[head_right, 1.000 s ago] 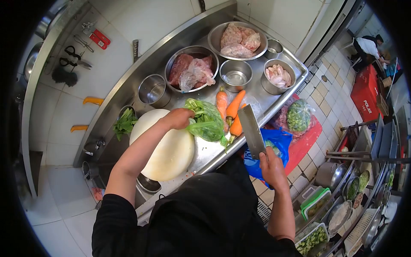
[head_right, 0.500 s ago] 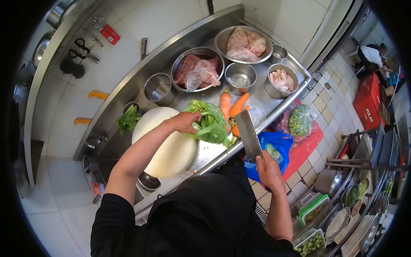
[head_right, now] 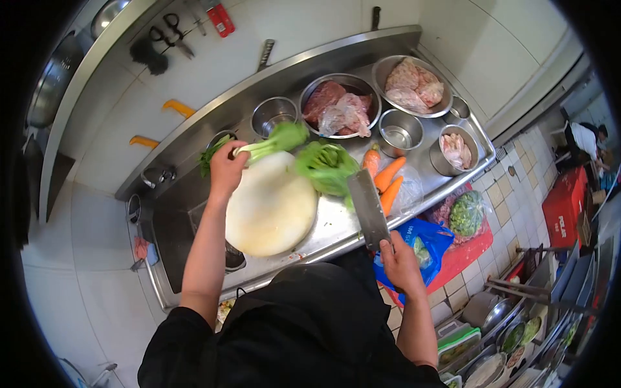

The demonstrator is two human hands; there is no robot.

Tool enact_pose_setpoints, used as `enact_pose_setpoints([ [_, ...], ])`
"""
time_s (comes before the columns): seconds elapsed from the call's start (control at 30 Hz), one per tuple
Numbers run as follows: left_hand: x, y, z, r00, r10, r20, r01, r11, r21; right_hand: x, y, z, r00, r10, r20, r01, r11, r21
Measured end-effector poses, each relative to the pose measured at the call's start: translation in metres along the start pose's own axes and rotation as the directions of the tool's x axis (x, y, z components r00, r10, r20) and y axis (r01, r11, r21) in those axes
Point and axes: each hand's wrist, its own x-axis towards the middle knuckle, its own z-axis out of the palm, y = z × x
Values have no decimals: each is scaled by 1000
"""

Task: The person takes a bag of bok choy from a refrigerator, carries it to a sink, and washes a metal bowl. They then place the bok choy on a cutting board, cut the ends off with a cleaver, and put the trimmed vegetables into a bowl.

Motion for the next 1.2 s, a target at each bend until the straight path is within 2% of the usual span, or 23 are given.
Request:
enact_pose_setpoints([
  [0.03,-16,-10,3,977,-207,-44,185,937,-295,4,-4,4,998,43,50,-44,999,8],
  [0.07,-33,-21,9,914,-406,-30,318,758,-569,9,-7,10,997,34,70,-34,999,-3],
  [0.13,-83,-51,41,856,-515,48,387,576,-721,18,-13,26,988,-30,149,34,999,-29],
  [0.2,-125,-67,77,791,-600,125,507,527,-682,28,-25,42,977,-2,211,17,997,-72],
  [0.27,-151,-63,103,737,-667,113,561,508,-654,44,-10,65,959,-123,255,183,957,-227],
  [0.33,-166,-61,108,685,-721,104,607,486,-628,55,-5,86,949,-127,288,217,927,-307],
  [0.4,-173,-53,102,764,-608,216,645,704,-298,61,-13,99,920,-159,357,297,878,-375],
  [0.43,-176,-54,101,802,-564,198,597,762,-249,62,-20,103,920,-112,375,265,884,-386],
  [0.47,-179,-56,97,796,-572,196,605,754,-256,61,-25,104,917,-108,385,268,880,-392],
  [0.53,-180,-58,84,950,-311,25,312,948,-54,60,-35,104,917,-90,389,271,855,-441],
  [0.6,-174,-49,68,948,-313,57,317,945,-78,56,-46,102,916,-84,393,275,843,-462],
  [0.63,-171,-55,64,992,-78,95,82,996,-41,54,-49,102,918,-81,389,277,832,-480],
  [0.67,-168,-59,62,977,161,140,-160,987,-14,53,-49,101,917,-78,392,277,830,-484],
  [0.7,-164,-62,61,978,157,138,-156,988,-18,52,-50,100,909,-94,405,300,823,-483],
  [0.77,-159,-62,57,948,143,283,-120,988,-98,48,-51,100,902,-108,419,323,814,-484],
  [0.97,-165,-60,60,959,69,276,-45,994,-95,42,-54,113,894,-147,423,366,784,-502],
  [1.2,-173,-68,62,958,47,283,-26,997,-77,42,-55,119,866,-232,442,464,702,-541],
])
